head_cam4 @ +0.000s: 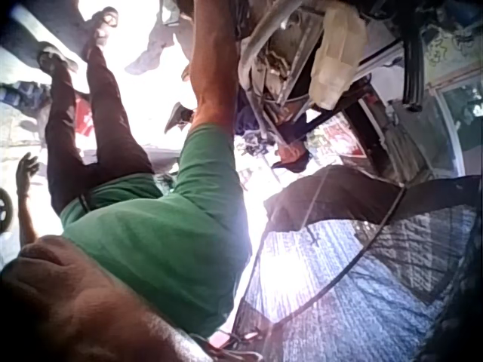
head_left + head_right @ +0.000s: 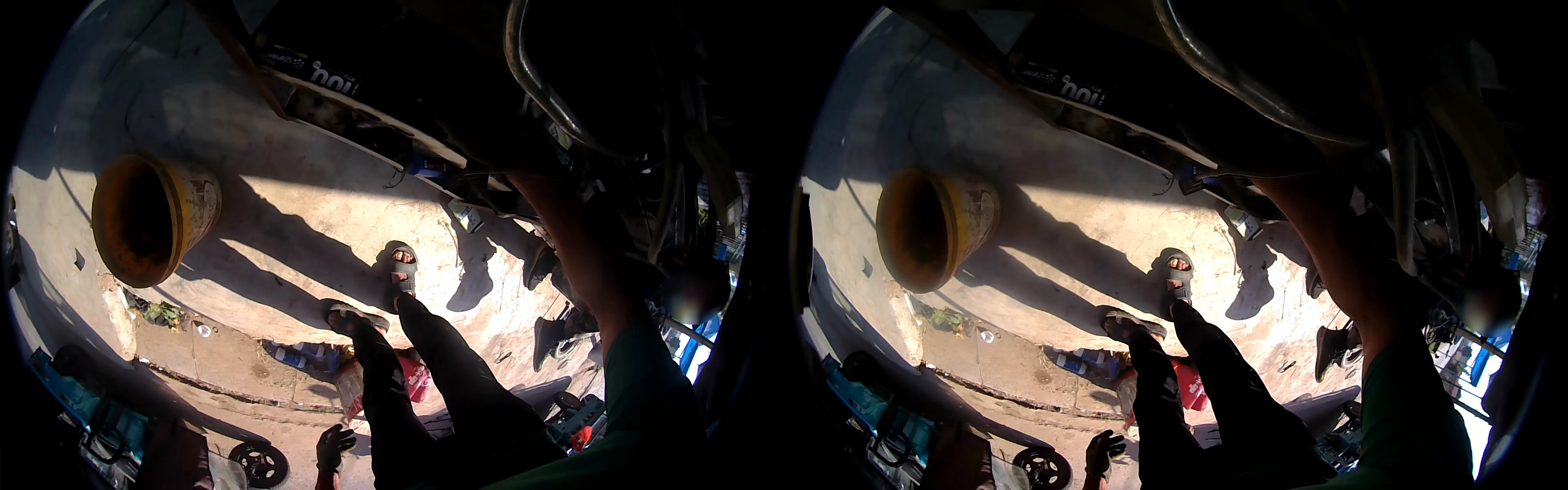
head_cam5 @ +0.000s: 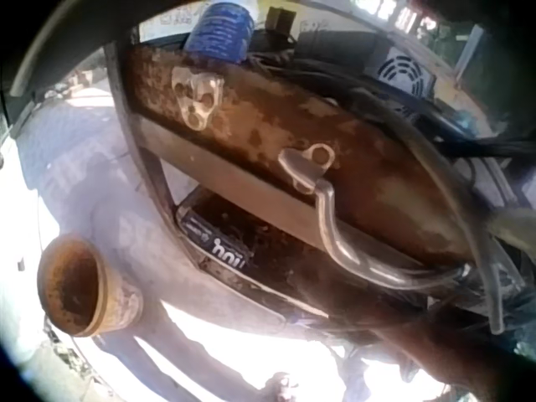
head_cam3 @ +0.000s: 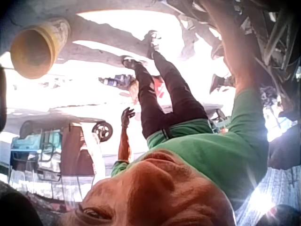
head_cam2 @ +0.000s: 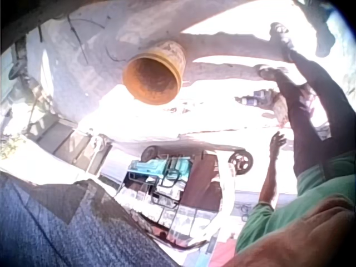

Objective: The person sits on the ground and uses a hammer and pliers to remove a metal object from a motorcycle tire. They then use a welding torch to heat the tire rim and inspect the tire tread.

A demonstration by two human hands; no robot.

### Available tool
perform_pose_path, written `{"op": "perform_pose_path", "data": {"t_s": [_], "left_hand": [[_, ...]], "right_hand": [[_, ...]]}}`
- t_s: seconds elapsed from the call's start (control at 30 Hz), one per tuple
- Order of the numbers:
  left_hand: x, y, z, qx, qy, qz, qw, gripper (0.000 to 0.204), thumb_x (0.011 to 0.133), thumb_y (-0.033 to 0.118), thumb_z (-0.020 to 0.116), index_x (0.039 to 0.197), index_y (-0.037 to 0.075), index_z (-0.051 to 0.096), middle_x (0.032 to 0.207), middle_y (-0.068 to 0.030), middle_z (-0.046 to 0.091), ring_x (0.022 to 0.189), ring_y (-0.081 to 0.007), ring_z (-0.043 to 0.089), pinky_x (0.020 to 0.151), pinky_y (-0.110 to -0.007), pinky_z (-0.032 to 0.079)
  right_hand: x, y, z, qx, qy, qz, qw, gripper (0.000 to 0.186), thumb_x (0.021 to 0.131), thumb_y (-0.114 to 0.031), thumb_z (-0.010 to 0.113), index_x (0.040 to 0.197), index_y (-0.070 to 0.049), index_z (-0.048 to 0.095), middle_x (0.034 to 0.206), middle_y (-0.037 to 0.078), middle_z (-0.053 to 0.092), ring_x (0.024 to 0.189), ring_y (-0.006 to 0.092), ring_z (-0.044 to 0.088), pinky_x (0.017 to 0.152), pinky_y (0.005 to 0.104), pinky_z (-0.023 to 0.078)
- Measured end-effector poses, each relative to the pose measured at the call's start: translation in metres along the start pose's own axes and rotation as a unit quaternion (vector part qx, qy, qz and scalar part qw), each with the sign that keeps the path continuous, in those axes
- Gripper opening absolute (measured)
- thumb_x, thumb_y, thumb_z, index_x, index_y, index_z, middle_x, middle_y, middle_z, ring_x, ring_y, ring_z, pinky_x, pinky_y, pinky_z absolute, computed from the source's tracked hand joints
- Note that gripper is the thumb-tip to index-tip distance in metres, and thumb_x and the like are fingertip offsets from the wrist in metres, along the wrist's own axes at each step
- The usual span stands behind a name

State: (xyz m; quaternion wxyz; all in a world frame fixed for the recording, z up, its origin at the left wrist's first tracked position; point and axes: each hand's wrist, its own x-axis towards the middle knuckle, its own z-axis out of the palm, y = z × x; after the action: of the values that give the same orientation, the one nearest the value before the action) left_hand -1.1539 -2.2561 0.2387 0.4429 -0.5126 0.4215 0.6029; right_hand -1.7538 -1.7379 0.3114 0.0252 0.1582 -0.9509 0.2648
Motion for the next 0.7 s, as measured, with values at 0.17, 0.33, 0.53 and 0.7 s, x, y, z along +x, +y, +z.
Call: {"op": "perform_pose_path", "data": {"t_s": [0.17,0.33,0.53,0.7], "left_hand": [[0.0,0.001,-0.003,0.015,0.027,-0.026,0.999,0.044,0.106,0.033,0.051,0.134,-0.001,0.053,0.115,-0.0278,0.07,0.092,-0.0349,0.073,0.076,-0.045,0.062],[0.0,-0.002,-0.002,0.001,0.015,-0.013,1.0,0.044,0.106,0.033,0.051,0.134,-0.001,0.053,0.114,-0.0265,0.07,0.09,-0.0342,0.073,0.076,-0.044,0.062],[0.003,-0.011,0.001,-0.005,0.007,-0.01,1.0,0.045,0.107,0.033,0.05,0.134,-0.002,0.053,0.115,-0.0263,0.07,0.09,-0.0345,0.074,0.077,-0.046,0.062],[0.006,-0.009,0.0,0.006,-0.007,-0.003,1.0,0.046,0.107,0.034,0.049,0.135,-0.002,0.052,0.116,-0.0274,0.07,0.091,-0.0355,0.073,0.078,-0.046,0.062]], "right_hand": [[0.011,0.04,0.005,0.172,0.017,0.117,0.978,0.04,0.1,-0.037,0.061,0.116,-0.001,0.069,0.088,0.016,0.071,0.087,0.0263,0.071,0.078,0.0405,0.056],[0.019,0.059,0.011,0.182,0.083,0.105,0.974,0.047,0.1,-0.043,0.06,0.115,0.0,0.069,0.091,0.017,0.072,0.09,0.0275,0.071,0.08,0.0429,0.056],[0.021,0.106,0.037,0.325,0.129,0.06,0.935,0.053,0.101,-0.047,0.055,0.12,0.001,0.067,0.105,0.02,0.071,0.097,0.0291,0.07,0.085,0.046,0.055],[0.025,0.14,0.06,0.161,0.122,0.036,0.979,0.043,0.1,-0.038,0.059,0.119,0.0,0.067,0.108,0.019,0.07,0.099,0.0286,0.069,0.088,0.0459,0.054]]}}
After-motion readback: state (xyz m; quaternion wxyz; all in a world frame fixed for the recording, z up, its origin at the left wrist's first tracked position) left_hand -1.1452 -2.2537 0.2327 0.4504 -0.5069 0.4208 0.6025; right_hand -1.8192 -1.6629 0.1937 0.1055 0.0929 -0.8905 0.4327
